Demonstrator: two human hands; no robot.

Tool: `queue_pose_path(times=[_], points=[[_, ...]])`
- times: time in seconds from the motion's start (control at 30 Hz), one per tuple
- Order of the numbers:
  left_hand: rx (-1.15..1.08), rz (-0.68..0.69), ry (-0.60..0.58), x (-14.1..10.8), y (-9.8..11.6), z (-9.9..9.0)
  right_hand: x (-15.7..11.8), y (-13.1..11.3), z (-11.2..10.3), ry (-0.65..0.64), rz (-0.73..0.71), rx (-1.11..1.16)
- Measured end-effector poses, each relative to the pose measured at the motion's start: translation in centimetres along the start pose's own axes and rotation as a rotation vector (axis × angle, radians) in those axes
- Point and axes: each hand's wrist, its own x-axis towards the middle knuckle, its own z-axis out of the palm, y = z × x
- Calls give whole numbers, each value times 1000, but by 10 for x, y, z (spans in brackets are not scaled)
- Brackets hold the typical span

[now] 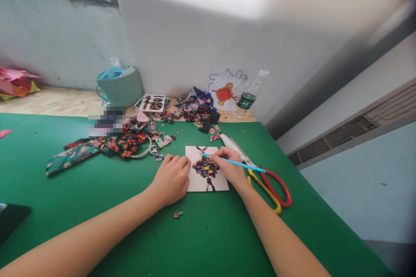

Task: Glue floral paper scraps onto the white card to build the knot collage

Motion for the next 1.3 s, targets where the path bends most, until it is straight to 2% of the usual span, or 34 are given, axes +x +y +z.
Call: queue_pose_path(times=[1.03,1.17,1.3], points=[[13,5,-16,0,-1,1,-1,2,-6,8,12,57],[4,12,-17,1,-2,1,0,1,-5,33,16,124],[-11,17,-5,1,-3,2,1,-2,-1,-15,35,236]])
